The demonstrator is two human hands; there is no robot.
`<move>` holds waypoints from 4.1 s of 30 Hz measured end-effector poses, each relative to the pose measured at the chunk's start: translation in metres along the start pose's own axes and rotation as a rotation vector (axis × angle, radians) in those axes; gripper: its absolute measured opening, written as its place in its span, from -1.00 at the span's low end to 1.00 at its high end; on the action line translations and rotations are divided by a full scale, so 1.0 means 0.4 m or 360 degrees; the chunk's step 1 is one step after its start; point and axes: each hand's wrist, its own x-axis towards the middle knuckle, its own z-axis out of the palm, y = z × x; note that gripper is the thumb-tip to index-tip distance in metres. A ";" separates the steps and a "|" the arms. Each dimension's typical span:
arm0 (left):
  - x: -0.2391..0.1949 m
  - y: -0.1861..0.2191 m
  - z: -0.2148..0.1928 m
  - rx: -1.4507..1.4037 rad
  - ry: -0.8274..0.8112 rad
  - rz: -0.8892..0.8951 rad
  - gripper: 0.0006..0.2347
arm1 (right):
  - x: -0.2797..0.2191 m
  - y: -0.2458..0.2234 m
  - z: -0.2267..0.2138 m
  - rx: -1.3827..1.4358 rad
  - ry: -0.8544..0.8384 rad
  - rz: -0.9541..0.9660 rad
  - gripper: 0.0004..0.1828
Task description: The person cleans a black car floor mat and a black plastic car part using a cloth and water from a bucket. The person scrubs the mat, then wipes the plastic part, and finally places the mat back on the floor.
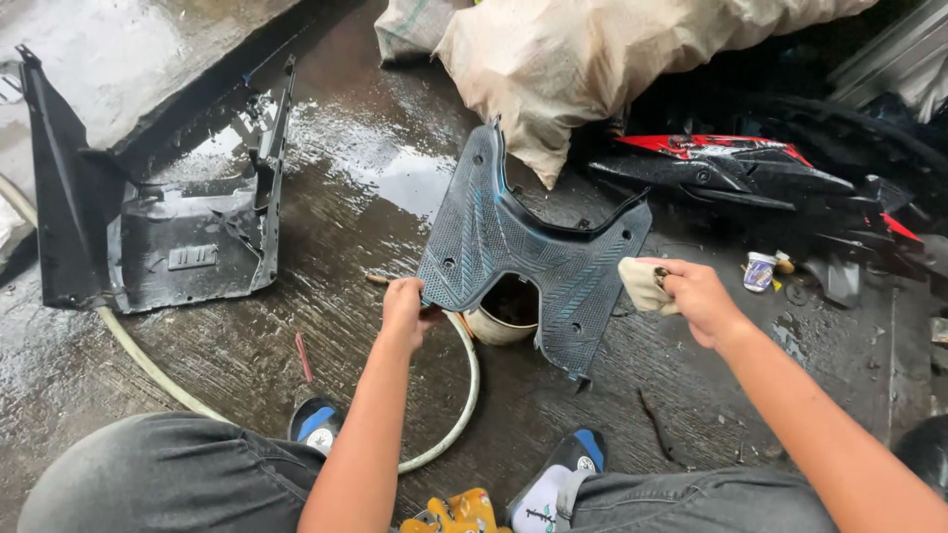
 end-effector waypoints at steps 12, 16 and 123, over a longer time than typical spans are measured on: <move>-0.231 0.226 0.243 0.0477 -0.0015 0.0956 -0.76 | 0.071 0.063 -0.085 0.0294 0.0046 -0.0036 -0.33; -0.218 0.299 0.292 0.0589 -0.0165 0.0989 -0.75 | 0.079 0.049 -0.091 0.0377 0.0064 -0.0036 -0.39; -0.517 0.316 0.191 0.0903 -0.0788 0.1807 -0.29 | -0.331 -0.481 0.326 -0.1046 -0.0779 -0.1809 -0.50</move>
